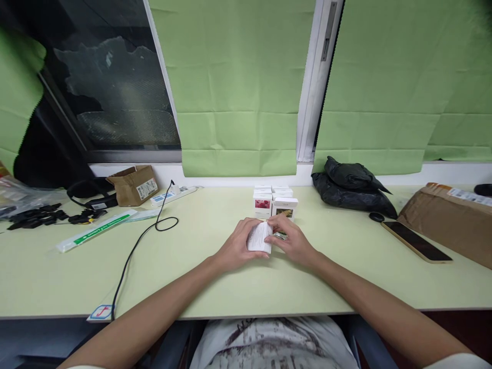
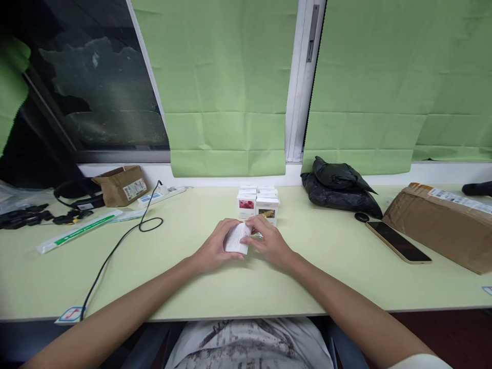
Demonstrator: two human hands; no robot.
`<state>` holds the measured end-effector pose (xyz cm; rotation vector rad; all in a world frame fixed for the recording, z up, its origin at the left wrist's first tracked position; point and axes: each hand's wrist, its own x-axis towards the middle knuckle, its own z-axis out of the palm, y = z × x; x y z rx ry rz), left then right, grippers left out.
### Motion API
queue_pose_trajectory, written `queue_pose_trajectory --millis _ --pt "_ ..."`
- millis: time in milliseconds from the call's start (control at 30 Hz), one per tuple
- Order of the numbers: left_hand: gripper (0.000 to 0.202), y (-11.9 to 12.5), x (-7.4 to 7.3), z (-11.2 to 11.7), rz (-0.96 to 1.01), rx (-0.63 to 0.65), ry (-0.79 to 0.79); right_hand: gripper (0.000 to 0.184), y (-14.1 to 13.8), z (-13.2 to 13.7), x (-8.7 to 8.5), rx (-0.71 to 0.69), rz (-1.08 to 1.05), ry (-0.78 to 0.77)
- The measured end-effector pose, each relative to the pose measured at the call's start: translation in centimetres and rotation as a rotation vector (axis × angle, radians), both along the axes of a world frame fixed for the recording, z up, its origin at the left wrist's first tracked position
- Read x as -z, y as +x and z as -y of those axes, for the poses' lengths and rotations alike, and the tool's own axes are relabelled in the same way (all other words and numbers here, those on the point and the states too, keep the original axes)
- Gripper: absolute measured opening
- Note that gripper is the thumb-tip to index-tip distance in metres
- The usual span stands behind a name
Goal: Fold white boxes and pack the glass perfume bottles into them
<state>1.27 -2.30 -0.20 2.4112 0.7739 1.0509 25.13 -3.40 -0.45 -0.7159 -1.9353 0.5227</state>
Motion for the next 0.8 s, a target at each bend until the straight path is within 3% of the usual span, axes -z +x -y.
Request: queue_pose_trajectory --millis 333,467,600,800 --pt "0.063 0.15 -0.13 0.11 0.125 0.102 -0.238 0.040 0.17 0.09 -0.03 0.074 0.064 0.020" --pt "0.057 0.04 -0.22 0.23 0.101 0.046 -0.266 0.040 0.30 0.09 -0.13 0.110 0.103 0.036" --pt "0.048 0.08 -0.32 0.29 0.169 -0.022 -0.204 0.034 0.43 0.14 -0.26 0.152 0.123 0.051" --pt "0.029 -0.06 -0.62 -0.29 0.192 -0.174 0.038 0.031 0.56 -0.14 0.01 0.211 0.105 0.044"
